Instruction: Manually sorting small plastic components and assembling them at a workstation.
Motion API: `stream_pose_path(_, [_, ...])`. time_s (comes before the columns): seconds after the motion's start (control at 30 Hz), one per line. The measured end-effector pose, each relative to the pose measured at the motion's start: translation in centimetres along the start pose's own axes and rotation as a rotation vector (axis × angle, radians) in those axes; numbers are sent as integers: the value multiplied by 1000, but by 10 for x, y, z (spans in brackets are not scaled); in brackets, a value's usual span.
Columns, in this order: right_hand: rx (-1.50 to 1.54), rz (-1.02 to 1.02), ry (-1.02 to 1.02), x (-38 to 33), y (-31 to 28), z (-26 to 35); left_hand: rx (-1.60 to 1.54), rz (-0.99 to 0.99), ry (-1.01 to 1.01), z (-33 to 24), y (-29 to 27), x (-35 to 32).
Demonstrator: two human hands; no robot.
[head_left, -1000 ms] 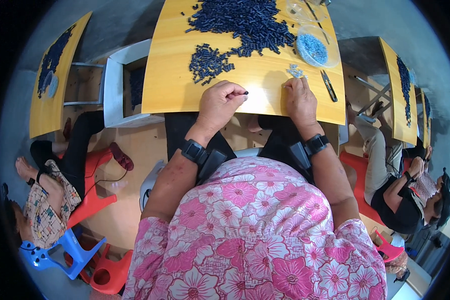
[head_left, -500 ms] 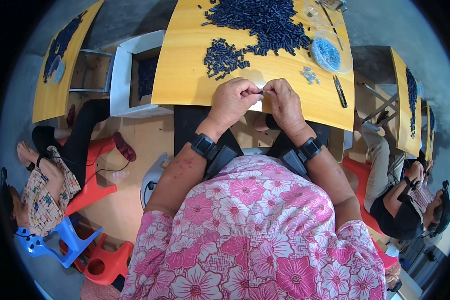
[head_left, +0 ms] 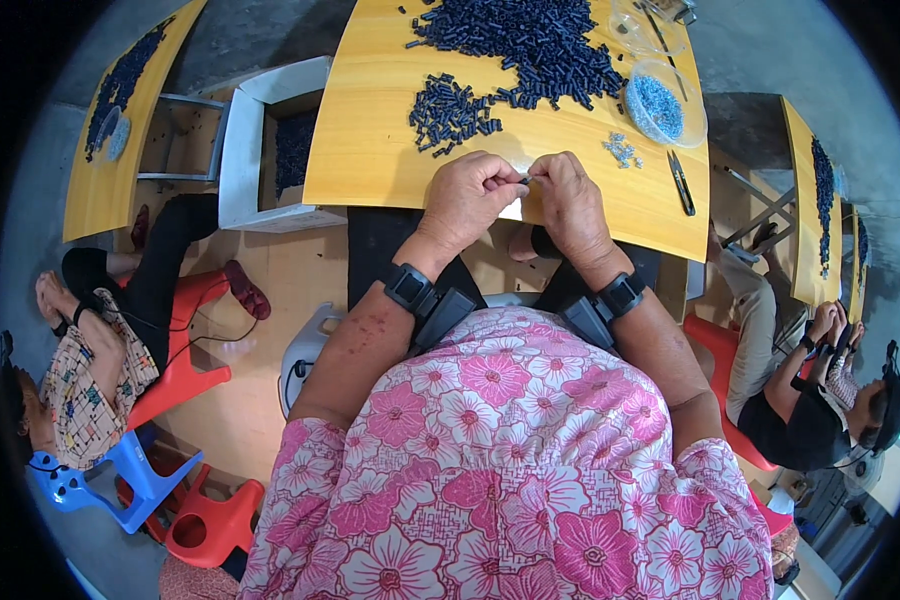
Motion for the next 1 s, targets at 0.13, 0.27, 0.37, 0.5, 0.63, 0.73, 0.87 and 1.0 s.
stream_pose_path(0.13, [-96,40,-16,0,0,0,6,1,19,-2,-1,0])
stream_pose_path(0.27, [48,37,59,-2,5,-7,-7,3,19,-2,0,0])
stream_pose_path(0.37, [-17,104,40,-2,3,-3,24,12,14,-4,-1,-1])
stream_pose_path(0.5, [-94,144,12,0,-1,7,21,13,25,-3,0,-1])
stream_pose_path(0.63, [-157,130,2,2,-1,12,24,11,14,1,0,-1])
stream_pose_path(0.73, [-204,130,-39,3,-4,16,15,8,-7,1,-1,-1])
stream_pose_path(0.87, [-330,194,-121,7,-7,21,18,-12,-2,1,-2,0])
stream_pose_path(1.0, [-356,219,-170,10,-7,25,53,-16,5,2,-4,0])
Point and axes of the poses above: each hand's wrist, its own x-axis towards the middle knuckle, its own y-axis out of the palm, z = x × y, the point moved 6 cm from there along x, towards the middle knuckle, and after that the axes turned 5 degrees about -x, right-handed, at the moved point
